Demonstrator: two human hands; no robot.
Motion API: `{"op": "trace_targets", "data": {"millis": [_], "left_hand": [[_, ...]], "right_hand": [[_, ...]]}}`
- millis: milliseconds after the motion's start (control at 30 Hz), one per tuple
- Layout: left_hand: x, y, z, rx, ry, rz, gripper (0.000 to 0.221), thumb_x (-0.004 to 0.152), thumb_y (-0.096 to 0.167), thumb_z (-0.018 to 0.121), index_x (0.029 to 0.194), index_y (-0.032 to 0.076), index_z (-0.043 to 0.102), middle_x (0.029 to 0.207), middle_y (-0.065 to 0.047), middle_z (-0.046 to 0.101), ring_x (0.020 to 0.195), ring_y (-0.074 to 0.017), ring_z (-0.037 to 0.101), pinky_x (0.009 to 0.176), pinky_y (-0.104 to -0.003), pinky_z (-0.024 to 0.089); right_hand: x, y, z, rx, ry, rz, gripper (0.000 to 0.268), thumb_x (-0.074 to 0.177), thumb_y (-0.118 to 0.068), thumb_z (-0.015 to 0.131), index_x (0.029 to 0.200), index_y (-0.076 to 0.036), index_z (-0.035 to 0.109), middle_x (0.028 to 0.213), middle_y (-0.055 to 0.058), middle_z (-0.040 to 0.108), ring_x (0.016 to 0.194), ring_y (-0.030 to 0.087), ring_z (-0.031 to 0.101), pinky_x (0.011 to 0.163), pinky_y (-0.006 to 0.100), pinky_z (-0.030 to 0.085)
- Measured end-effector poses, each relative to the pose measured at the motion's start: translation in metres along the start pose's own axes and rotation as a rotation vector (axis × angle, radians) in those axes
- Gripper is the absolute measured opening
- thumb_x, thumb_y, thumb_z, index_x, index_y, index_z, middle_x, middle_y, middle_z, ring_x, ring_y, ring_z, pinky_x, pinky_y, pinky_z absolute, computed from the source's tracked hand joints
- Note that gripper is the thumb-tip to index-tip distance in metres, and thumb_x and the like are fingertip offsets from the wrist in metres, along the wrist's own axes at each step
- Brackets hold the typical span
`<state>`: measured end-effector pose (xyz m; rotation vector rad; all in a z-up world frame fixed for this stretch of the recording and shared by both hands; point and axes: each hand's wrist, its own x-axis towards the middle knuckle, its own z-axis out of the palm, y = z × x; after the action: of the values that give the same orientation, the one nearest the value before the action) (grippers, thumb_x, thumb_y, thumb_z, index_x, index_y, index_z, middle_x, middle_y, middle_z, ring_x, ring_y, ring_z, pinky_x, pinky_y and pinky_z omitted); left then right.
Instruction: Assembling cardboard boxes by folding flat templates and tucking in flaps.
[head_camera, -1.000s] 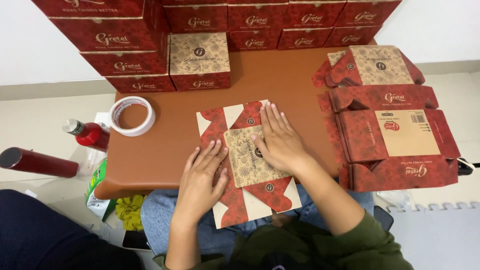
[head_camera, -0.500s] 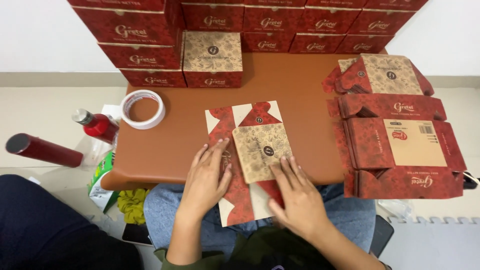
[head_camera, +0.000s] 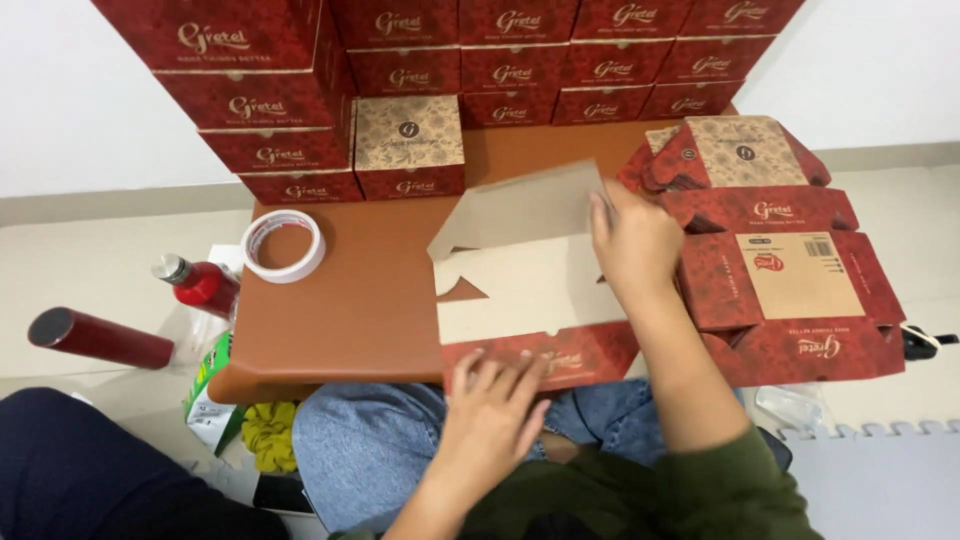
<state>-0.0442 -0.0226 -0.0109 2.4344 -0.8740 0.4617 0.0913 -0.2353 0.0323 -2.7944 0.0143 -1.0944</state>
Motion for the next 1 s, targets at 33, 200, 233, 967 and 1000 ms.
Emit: {"op": "trace_targets", "data": {"millis": [33,200,233,967,1000], "left_hand": [[0.004,0.0,0.004,0.003,-0.002,0.007,0.048,0.092,0.025,0.063,0.134,0.003,0.058,0.12,-0.016,0.068,0.104,-0.0257,0.059,0.11,-0.05,0.029],[0.022,-0.007,0.011,0.095,0.068,0.015,0.053,0.089,0.029,0.069,0.135,0.004,0.058,0.109,-0.011,0.056,0.097,-0.0253,0.053,0.101,-0.045,0.037],[0.022,-0.012,0.011,0.095,0.07,0.015,0.053,0.089,0.029,0.069,0.135,0.004,0.058,0.109,-0.011,0.056,0.097,-0.0253,0.053,0.101,-0.045,0.037],[0.013,-0.013,0.022,0.348,0.341,0.112,0.024,0.086,0.011,0.074,0.109,0.017,0.073,0.097,0.004,0.066,0.09,-0.0109,0.061,0.109,-0.037,0.034],[0.014,-0.011,0.023,0.354,0.294,0.14,0.033,0.086,0.009,0.071,0.119,0.013,0.074,0.103,0.002,0.069,0.093,-0.0127,0.063,0.108,-0.036,0.037]], "right_hand": [[0.007,0.004,0.015,0.0,0.005,0.006,0.017,0.092,-0.019,0.068,0.104,-0.011,0.076,0.073,0.014,0.071,0.053,0.035,0.064,0.047,0.042,0.048],[0.008,0.027,0.048,-0.15,-0.235,0.023,0.09,0.082,-0.023,0.075,0.158,-0.006,0.029,0.145,0.031,0.047,0.121,0.043,0.056,0.093,0.053,0.046],[0.002,0.024,0.023,-0.15,-0.234,0.022,0.09,0.082,-0.023,0.075,0.158,-0.006,0.029,0.145,0.031,0.047,0.121,0.043,0.056,0.093,0.053,0.046],[-0.108,0.01,-0.113,0.286,-0.14,-0.05,0.024,0.08,0.008,0.069,0.101,-0.002,0.073,0.109,0.013,0.064,0.076,0.023,0.058,0.069,0.033,0.049],[-0.114,0.014,-0.109,0.283,-0.148,-0.066,0.022,0.078,0.008,0.07,0.098,-0.001,0.074,0.114,0.016,0.067,0.091,0.026,0.067,0.079,0.035,0.054]]}}
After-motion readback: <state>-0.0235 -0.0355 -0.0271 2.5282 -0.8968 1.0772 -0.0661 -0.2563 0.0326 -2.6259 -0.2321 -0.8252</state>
